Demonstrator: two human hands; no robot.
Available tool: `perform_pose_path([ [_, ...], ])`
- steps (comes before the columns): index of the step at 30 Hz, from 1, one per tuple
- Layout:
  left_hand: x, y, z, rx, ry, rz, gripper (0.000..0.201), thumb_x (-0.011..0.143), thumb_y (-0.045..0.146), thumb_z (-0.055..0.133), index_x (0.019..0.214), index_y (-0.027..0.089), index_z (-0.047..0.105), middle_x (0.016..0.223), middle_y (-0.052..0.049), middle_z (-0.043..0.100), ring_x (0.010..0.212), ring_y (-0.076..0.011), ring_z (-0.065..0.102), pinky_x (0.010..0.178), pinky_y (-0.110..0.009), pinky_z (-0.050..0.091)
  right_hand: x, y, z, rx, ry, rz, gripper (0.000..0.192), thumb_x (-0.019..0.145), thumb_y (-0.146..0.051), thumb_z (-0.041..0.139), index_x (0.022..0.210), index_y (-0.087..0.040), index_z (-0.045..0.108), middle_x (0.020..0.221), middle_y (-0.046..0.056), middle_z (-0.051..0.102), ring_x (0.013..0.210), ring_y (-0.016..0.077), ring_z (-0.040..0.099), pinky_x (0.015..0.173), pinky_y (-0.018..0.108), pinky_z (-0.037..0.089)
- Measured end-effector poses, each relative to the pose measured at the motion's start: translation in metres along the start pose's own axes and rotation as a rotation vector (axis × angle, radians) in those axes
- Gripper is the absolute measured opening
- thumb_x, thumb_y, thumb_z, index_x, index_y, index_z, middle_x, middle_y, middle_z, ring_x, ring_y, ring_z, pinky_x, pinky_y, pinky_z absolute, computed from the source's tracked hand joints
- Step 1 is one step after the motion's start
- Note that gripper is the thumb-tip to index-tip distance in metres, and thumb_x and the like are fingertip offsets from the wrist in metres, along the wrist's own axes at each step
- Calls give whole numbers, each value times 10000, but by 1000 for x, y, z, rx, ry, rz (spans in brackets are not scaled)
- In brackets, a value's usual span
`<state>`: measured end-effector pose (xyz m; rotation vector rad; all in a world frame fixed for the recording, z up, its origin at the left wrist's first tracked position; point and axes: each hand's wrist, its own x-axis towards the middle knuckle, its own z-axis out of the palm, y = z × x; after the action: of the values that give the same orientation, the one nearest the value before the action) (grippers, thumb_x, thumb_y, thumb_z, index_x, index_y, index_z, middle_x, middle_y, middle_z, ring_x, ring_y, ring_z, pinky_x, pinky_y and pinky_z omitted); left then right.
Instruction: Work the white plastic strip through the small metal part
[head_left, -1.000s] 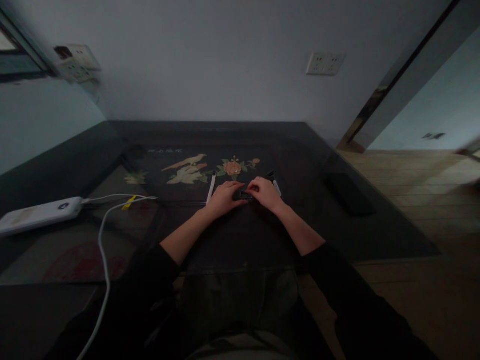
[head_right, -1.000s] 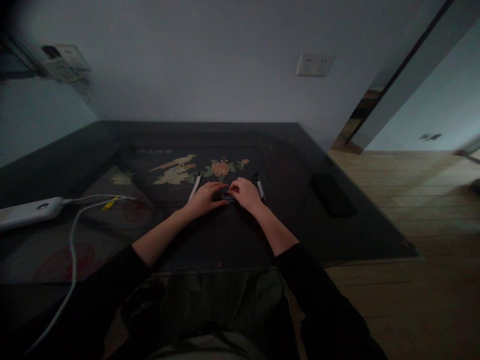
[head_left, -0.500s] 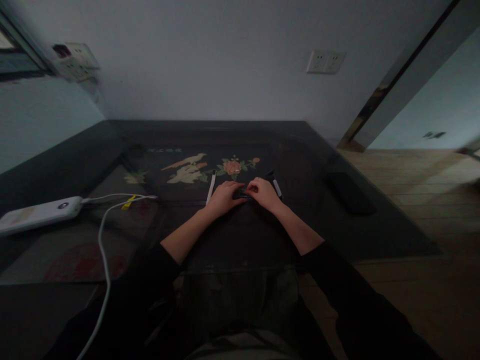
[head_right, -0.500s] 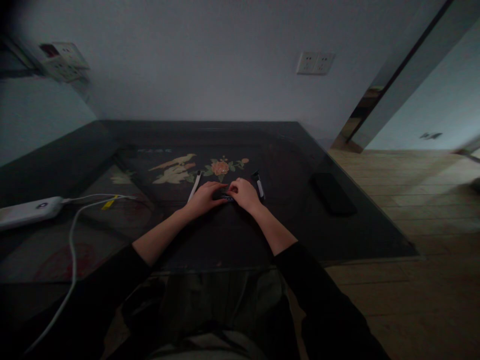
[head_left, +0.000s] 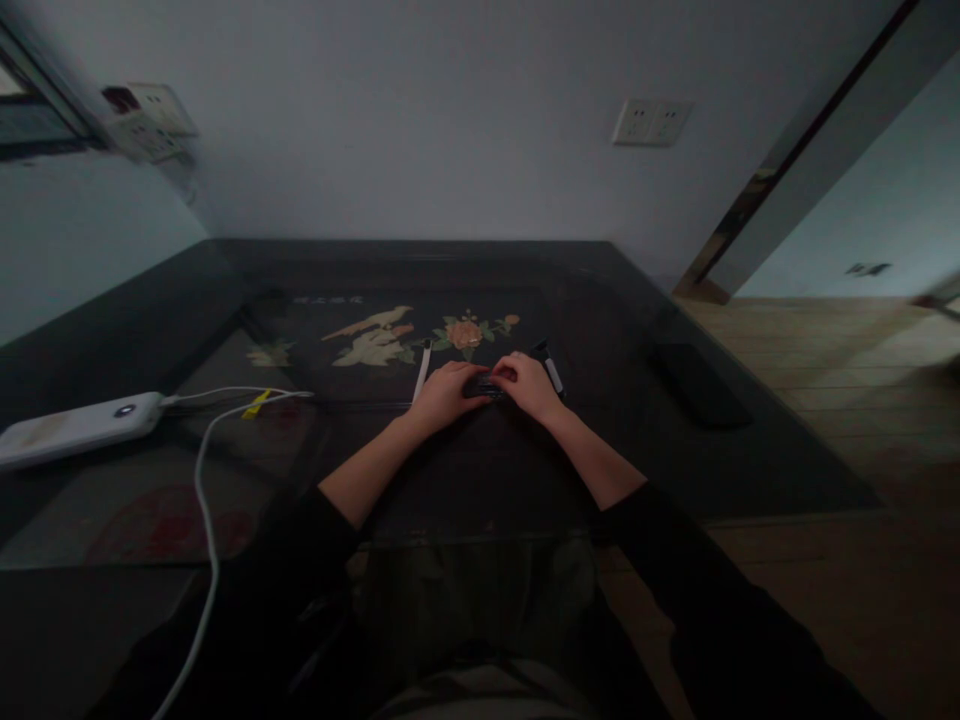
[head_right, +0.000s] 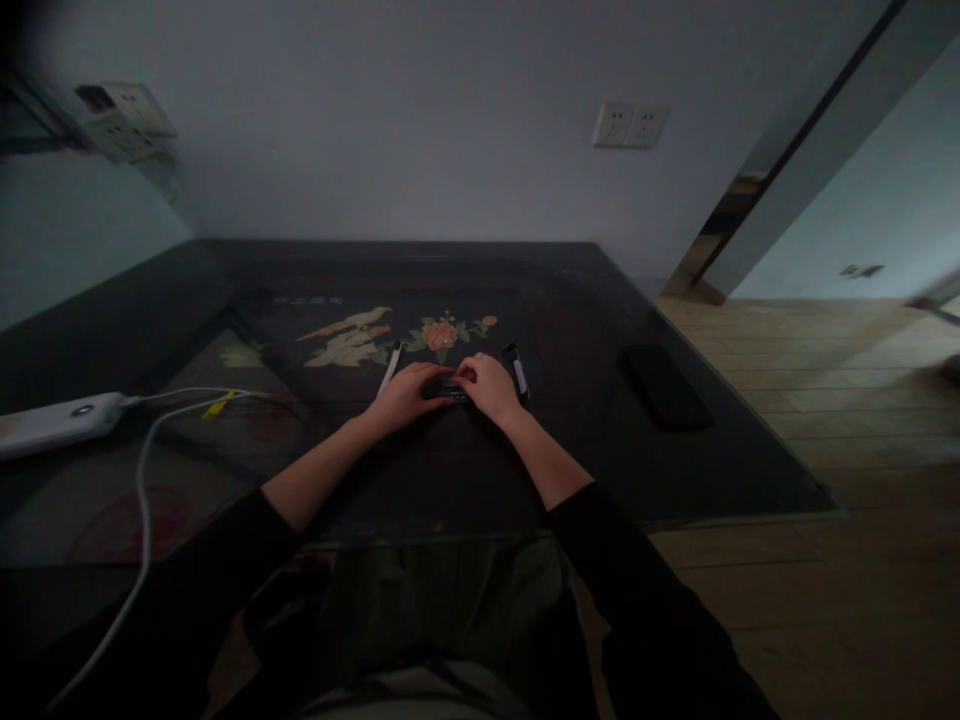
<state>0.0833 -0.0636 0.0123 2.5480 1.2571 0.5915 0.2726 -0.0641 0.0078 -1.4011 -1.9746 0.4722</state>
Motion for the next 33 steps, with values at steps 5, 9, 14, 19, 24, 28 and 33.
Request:
perform_pose_path([
  [5,1,1,0,-14,-3,15,449,810,342,717,1215,177,615,1187,-112,680,1129,-264,597,979,-400,466,1,1,3,-10,0,9,85,796,-212,746,748,-181,683,720,-8,507,681,144,489,634,271,341],
  [9,1,0,0,-27,-14,18,455,805,333,720,1218,172,614,1198,-112,679,1139,-261,597,990,-396,465,2,3,4,-4,-16,31,78,782,-202,754,741,-177,692,716,-8,500,683,143,487,639,273,339],
  [14,1,1,-1,-47,-21,13,476,799,337,725,1229,166,612,1205,-120,678,1159,-267,597,990,-402,471,3,4,2,13,-35,50,90,754,-195,776,724,-170,695,692,-20,482,660,132,471,630,263,332],
  [19,1,0,-2,-68,-32,28,473,791,313,730,1231,187,609,1214,-108,676,1155,-262,599,985,-410,473,4,5,0,17,-58,43,105,727,-187,797,720,-168,694,674,-28,469,666,132,468,633,258,332],
  [24,1,1,-2,-81,-38,27,467,795,325,720,1227,185,608,1183,-109,683,1132,-255,605,968,-397,473,4,7,1,18,-55,28,109,721,-175,794,717,-169,685,676,-33,465,660,128,458,626,253,325],
  [28,1,2,-3,-85,-42,23,466,789,317,720,1224,195,608,1177,-104,684,1125,-256,605,949,-392,478,5,8,3,20,-49,27,113,711,-159,792,710,-173,680,663,-39,457,649,125,449,618,247,317],
  [33,2,0,-1,-83,-38,20,454,795,314,719,1214,177,610,1192,-107,682,1134,-253,601,975,-390,464,7,9,5,21,-51,43,112,709,-170,798,715,-169,686,667,-36,467,656,130,448,636,255,322],
])
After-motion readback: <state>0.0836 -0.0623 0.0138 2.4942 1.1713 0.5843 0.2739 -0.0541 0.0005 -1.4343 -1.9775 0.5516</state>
